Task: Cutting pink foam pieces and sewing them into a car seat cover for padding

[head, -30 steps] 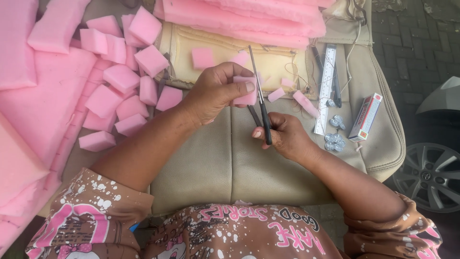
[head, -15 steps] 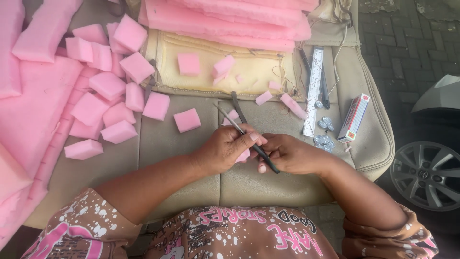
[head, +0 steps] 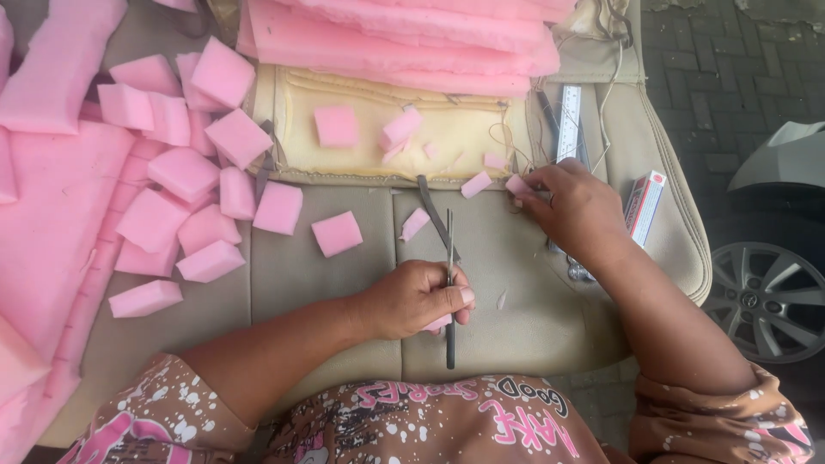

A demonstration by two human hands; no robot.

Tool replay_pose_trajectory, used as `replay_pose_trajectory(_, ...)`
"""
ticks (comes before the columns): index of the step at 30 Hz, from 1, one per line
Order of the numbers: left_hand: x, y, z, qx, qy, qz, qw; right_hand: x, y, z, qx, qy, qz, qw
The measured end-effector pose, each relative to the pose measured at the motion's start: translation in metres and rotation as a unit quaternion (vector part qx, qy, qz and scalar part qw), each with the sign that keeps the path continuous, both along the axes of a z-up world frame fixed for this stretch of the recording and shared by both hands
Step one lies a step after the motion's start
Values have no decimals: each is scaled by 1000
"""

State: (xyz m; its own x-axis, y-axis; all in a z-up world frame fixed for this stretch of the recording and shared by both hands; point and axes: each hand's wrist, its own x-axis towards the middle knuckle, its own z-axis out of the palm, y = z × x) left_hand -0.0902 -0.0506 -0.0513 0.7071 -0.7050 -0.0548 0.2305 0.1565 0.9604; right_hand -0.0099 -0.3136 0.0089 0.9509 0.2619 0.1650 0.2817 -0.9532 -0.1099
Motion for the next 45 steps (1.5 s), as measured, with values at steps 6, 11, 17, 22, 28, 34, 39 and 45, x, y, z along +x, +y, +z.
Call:
replay_pose_trajectory(6,-12,4,17,-27,-43,-40,998,5,17,34,17,22,-16,999)
replay_pose_trajectory(11,-9,2,16,-5,-69,-45,997,39,50,25,-8,50,62,997)
replay_pose_trajectory(17,-5,3,22,8,-61,-49,997,59,71,0,2,124,111,986)
replay_pose_trajectory(22,-4,4,25,19,-59,-56,996,86,89,-22,123,34,119,985)
replay_pose_trajectory(28,-3,7,32,31,-74,-61,995,76,100,-51,8,2,157,988)
replay_pose_trajectory(34,-4,4,24,33,-70,-55,995,80,103,-51,238,46,163,956)
replay_pose_trajectory(39,-7,8,27,31,-65,-53,996,82,142,-47,227,12,195,954)
replay_pose_trajectory(45,-7,9,25,36,-110,-45,992,104,117,-74,233,93,69,965)
